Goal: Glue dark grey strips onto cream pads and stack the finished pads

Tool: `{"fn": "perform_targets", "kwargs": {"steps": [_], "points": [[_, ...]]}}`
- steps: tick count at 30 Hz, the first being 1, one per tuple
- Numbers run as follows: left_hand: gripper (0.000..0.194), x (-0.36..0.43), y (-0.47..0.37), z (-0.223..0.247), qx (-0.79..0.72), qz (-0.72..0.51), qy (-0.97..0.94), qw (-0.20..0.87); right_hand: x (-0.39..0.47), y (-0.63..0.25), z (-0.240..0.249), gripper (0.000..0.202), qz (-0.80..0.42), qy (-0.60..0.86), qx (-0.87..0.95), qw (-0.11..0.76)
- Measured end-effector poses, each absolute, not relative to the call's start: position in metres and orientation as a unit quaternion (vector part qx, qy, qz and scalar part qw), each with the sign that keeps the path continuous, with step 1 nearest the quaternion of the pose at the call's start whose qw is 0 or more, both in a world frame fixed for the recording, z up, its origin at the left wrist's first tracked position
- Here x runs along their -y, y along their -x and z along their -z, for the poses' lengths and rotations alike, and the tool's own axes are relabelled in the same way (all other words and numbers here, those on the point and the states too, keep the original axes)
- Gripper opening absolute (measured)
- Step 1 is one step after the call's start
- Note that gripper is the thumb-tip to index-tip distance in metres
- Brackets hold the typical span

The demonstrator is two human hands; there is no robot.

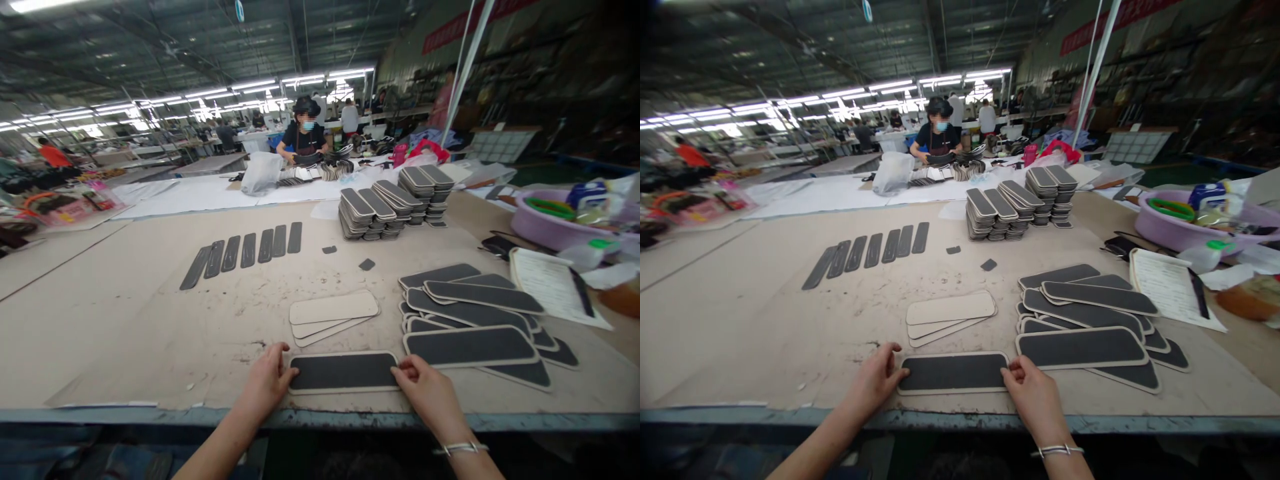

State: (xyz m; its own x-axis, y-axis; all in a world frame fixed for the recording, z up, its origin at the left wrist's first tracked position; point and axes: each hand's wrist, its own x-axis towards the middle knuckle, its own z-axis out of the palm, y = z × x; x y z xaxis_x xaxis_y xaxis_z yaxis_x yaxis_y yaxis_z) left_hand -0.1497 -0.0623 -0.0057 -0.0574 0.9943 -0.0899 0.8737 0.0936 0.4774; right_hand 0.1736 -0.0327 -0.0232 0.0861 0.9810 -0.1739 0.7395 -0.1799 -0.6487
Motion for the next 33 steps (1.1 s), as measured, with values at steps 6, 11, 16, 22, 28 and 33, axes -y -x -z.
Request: {"fn": "perform_targets", "kwargs": {"steps": [6,11,16,22,28,33], "points": [[0.026,0.085,0.154,0.021,-0.592,-0.23,-0.754,0.166,0.034,-0.176,0.034,0.02,-0.294,0.697,0.622,0.202],[0.027,0.085,0.157,0.024,-0.572,-0.241,-0.771,0.146,0.04,-0.175,0.027,0.021,-0.224,0.676,0.675,0.19],[0.023,0.082,0.162,0.031,-0.552,-0.259,-0.784,0.112,0.056,-0.152,0.011,0.031,-0.062,0.648,0.731,0.205],[0.023,0.079,0.169,0.037,-0.535,-0.277,-0.793,0.093,0.066,-0.078,0.007,0.064,-0.184,0.401,0.881,0.172],[0.023,0.08,0.165,0.035,-0.548,-0.268,-0.786,0.104,0.065,-0.088,0.019,0.071,-0.227,0.404,0.877,0.127],[0.022,0.075,0.16,0.029,-0.569,-0.274,-0.765,0.126,0.062,-0.142,0.033,0.069,-0.149,0.522,0.832,0.114]]}}
